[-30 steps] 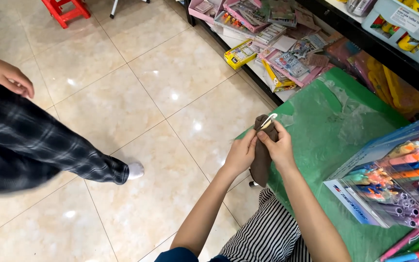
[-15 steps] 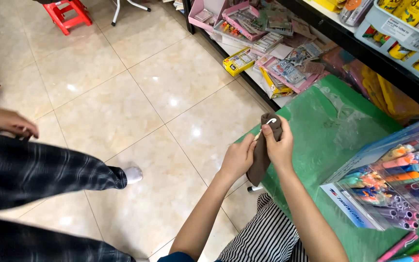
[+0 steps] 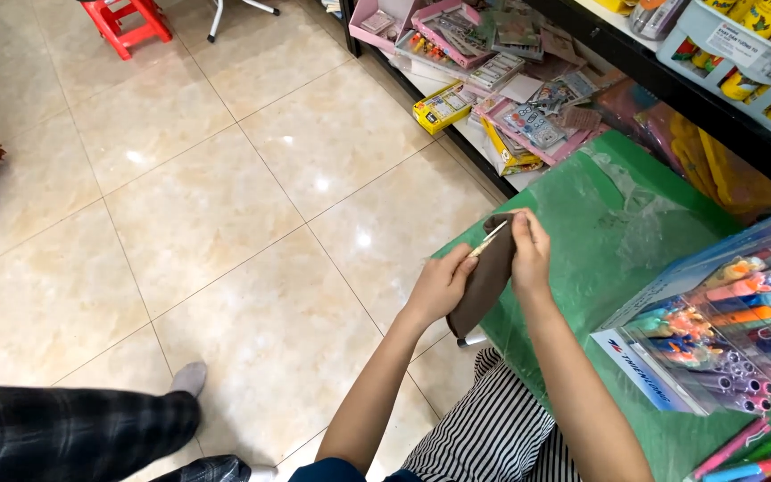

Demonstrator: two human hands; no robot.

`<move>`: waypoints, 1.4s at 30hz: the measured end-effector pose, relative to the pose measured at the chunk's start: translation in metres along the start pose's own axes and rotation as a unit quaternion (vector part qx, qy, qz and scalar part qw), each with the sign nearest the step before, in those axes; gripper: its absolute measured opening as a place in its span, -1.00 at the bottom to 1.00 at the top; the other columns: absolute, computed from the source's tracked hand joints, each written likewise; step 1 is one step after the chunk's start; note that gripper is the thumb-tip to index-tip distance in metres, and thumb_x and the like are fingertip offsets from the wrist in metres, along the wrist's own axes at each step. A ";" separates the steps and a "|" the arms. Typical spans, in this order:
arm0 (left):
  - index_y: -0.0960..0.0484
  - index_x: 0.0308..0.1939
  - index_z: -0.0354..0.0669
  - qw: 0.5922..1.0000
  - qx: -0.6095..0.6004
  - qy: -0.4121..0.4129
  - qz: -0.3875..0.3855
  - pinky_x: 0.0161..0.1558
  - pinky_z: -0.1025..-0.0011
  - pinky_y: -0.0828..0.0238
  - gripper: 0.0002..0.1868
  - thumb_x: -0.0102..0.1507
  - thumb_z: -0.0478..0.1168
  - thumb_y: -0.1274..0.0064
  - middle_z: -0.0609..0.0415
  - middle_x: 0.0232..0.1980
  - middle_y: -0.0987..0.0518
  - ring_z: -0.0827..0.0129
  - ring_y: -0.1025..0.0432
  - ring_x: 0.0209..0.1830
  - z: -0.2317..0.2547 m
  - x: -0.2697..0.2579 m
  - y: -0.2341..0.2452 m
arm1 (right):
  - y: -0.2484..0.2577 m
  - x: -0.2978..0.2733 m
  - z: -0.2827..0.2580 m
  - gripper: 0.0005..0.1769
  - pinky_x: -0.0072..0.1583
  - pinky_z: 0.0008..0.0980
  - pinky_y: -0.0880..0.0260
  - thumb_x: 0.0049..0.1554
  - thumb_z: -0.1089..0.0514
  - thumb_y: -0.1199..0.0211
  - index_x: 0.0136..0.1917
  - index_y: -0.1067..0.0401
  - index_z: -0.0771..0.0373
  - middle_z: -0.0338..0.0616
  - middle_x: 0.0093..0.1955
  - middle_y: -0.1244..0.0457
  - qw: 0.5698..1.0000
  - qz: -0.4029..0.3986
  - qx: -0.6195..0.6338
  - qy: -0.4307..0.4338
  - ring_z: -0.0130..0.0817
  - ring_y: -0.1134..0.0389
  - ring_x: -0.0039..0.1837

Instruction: The person selects various pens from a display and puts them into a small brown cloth pouch.

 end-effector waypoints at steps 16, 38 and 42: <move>-0.40 -0.27 -0.21 0.995 -0.094 0.029 -0.016 -0.41 0.39 -0.22 -0.68 0.47 -0.07 0.14 0.10 -0.53 -0.36 0.42 -0.26 -0.52 -0.019 0.003 -0.006 | -0.023 -0.011 -0.023 -0.58 0.39 -0.29 -0.34 0.46 -0.02 0.06 0.43 -0.23 0.27 -0.04 0.35 -0.26 0.986 -0.052 0.156 0.012 -0.27 -0.31 0.39; -0.47 -0.30 -0.17 0.936 -0.321 0.124 -0.079 -0.53 0.62 -0.03 -0.68 0.49 -0.08 0.10 0.32 -0.46 -0.32 0.68 -0.15 -0.55 -0.090 -0.005 -0.066 | -0.010 -0.040 0.007 -0.49 0.32 -0.41 -0.35 0.33 0.05 -0.22 0.44 -0.27 0.35 -0.14 0.28 -0.29 0.993 -0.065 0.087 -0.036 -0.41 -0.33 0.28; -0.46 -0.30 -0.16 0.933 -0.325 0.119 -0.097 -0.56 0.59 -0.04 -0.68 0.50 -0.09 0.13 0.29 -0.52 -0.32 0.64 -0.15 -0.60 -0.080 -0.010 -0.073 | 0.000 -0.043 0.008 -0.53 0.24 -0.44 -0.37 0.31 0.05 -0.24 0.37 -0.32 0.36 -0.17 0.19 -0.32 0.998 -0.051 0.024 -0.029 -0.45 -0.33 0.19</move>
Point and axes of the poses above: each hand's wrist, its own x-axis towards the middle knuckle, its own y-axis out of the back of the hand, z = x × y, the point moved 10 cm from there along x, towards the middle knuckle
